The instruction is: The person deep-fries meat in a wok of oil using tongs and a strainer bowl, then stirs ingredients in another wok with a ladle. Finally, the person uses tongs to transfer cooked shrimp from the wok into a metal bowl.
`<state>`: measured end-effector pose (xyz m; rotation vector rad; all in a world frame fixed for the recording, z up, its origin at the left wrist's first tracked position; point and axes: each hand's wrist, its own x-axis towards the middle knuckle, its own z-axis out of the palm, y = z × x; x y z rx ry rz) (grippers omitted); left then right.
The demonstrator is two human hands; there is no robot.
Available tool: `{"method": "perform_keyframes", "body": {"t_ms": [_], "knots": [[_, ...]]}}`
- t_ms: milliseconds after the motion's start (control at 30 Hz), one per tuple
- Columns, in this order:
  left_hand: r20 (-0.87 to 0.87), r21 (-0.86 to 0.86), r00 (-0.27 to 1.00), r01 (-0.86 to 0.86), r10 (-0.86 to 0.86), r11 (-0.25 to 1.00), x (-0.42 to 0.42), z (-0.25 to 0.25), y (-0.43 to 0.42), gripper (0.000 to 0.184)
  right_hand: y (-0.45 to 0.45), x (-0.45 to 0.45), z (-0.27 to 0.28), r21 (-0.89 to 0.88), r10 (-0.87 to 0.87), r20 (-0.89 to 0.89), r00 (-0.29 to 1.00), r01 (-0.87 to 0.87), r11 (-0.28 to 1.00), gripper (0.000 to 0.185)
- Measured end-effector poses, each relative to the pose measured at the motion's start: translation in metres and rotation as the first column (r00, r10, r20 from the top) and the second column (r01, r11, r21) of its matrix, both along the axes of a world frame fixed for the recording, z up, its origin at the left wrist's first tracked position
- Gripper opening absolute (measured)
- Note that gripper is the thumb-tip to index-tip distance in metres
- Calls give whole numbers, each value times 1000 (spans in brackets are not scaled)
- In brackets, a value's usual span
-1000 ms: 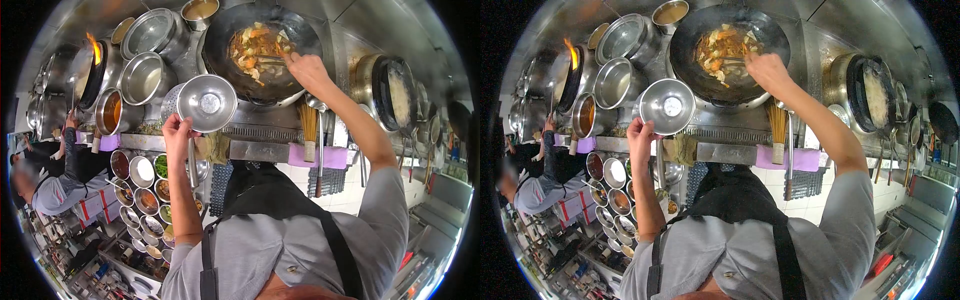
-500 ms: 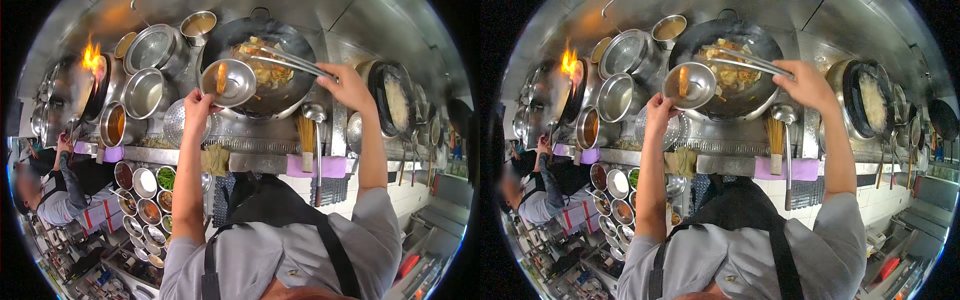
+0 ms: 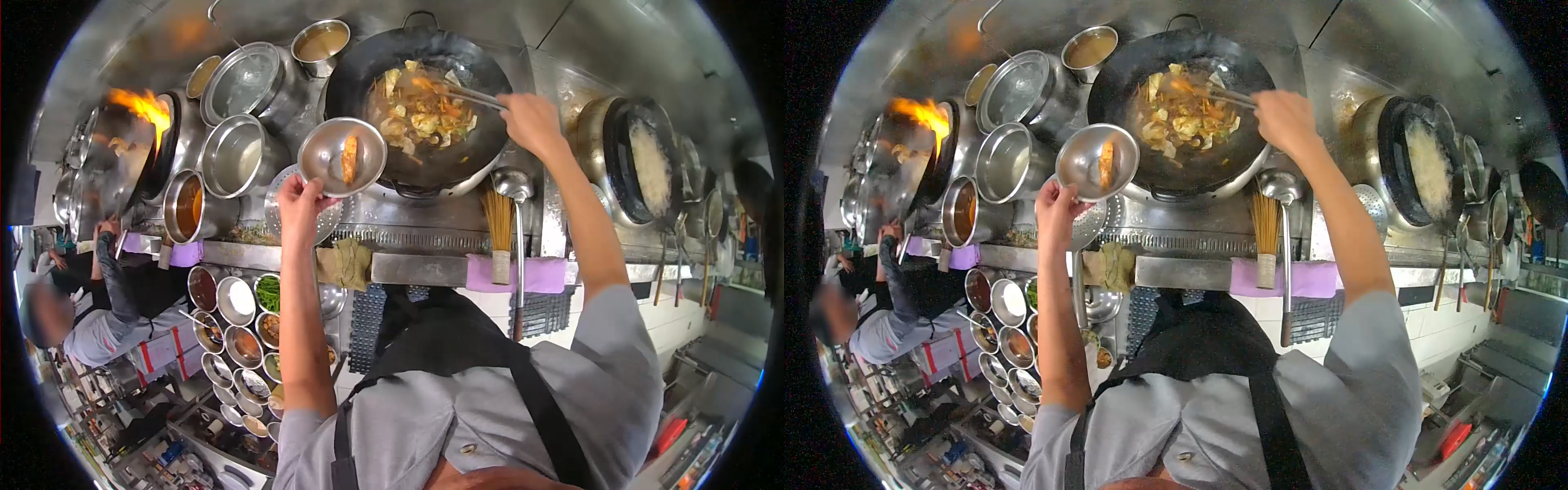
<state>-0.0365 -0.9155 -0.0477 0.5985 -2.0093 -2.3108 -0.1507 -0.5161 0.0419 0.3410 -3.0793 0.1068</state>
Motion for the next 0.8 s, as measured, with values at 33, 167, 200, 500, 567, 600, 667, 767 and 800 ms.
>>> {"method": "perform_keyframes", "body": {"t_ms": [33, 167, 200, 500, 567, 600, 667, 767, 800], "knots": [[-21, 1, 1000, 10, -10, 1000, -10, -5, 5, 9, 10, 14, 3, -20, -16, 16, 1000, 16, 1000, 21], [-73, -70, 994, 76, -81, 995, -46, -8, 38, 8, 27, 56, 20, -246, -46, 91, 995, 68, 967, 32], [-80, -96, 991, 104, -112, 990, -57, -15, 44, 7, 29, 64, 28, -333, -42, 116, 992, 79, 940, 35], [-95, 6, 972, 217, -215, 976, -99, 12, 24, 4, 42, 68, 24, -344, -146, 201, 969, 209, 915, 40], [-142, -9, 967, 210, -209, 978, -105, 44, 13, 7, 39, 44, -5, -177, -159, 228, 961, 201, 963, 39], [-161, -25, 969, 187, -188, 982, -111, 62, 9, 7, 36, 27, -24, -91, -169, 235, 957, 195, 977, 38], [-220, -36, 965, 142, -146, 989, -118, 114, 8, 8, 22, -8, -77, -167, -81, 299, 951, 136, 977, 36], [-363, 50, 919, 182, -152, 982, -160, 160, -16, 6, -9, -15, -98, -342, 9, 363, 932, 124, 932, 28], [-421, 1, 894, 167, -151, 986, -161, 189, -10, 6, -18, -2, -95, -354, 7, 363, 932, 131, 926, 26]]}}
